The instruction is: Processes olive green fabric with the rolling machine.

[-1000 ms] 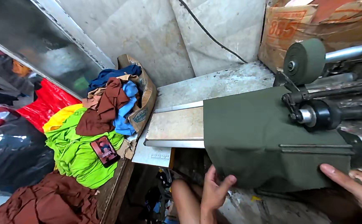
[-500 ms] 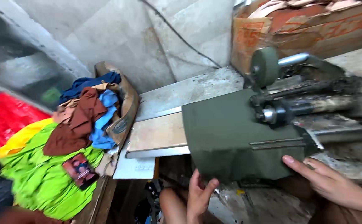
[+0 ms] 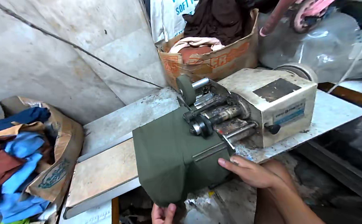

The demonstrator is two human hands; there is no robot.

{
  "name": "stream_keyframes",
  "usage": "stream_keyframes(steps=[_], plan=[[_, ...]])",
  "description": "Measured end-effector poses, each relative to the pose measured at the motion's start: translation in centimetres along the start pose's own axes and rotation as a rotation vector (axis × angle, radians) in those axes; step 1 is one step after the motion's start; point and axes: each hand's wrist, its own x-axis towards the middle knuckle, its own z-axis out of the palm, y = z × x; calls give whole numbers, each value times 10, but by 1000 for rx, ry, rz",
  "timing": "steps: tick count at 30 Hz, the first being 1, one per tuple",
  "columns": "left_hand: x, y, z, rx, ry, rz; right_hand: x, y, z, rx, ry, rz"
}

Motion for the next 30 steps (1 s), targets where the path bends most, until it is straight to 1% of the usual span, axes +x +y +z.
stream_keyframes(steps=[2, 4, 5, 6, 8, 9, 10, 11, 13, 14, 16, 17, 19, 20, 21, 24, 26, 28, 30], plan=[[0, -1, -3, -75, 21, 20, -1, 4, 1, 1, 32, -29], [-1, 3, 3, 58, 77, -4, -4, 8, 4, 1, 87, -66], [0, 4, 5, 112, 54, -6, -4, 10, 6, 4, 113, -89], [1, 5, 6, 94, 25, 2, -5, 12, 7, 4, 141, -106], [2, 5, 6, -97, 2, 29, -6, 13, 10, 24, 180, -109], [2, 6, 5, -161, 20, 34, -8, 10, 11, 43, 183, -86], [3, 6, 5, -149, 40, 29, -8, 7, 11, 61, 177, -60], [3, 6, 5, -72, 46, 15, -8, 5, 9, 81, 163, -42], [4, 9, 8, 82, -2, -19, -5, 5, 7, 134, 136, -43], [2, 8, 8, 49, -32, -13, -5, 5, 6, 149, 125, -50], [1, 2, 4, -137, -61, 24, -6, 5, 5, 165, 116, -63], [2, 1, 2, -169, -49, 29, -7, 6, 6, 174, 113, -65], [2, 2, 1, -67, -25, 1, -7, 5, 7, 175, 116, -62], [2, 5, 3, -3, -34, -19, -7, 5, 7, 176, 121, -60], [2, 6, 4, 3, -54, -25, -7, 4, 7, 171, 126, -56], [1, 1, 1, -158, -56, 31, -7, 3, 7, 165, 122, -52], [2, 0, 0, -100, -25, 26, -7, 3, 7, 163, 122, -54], [1, 2, 2, -19, -54, -2, -6, 3, 7, 178, 122, -61], [0, 0, 1, -149, -81, 27, -6, 5, 7, 196, 114, -69]])
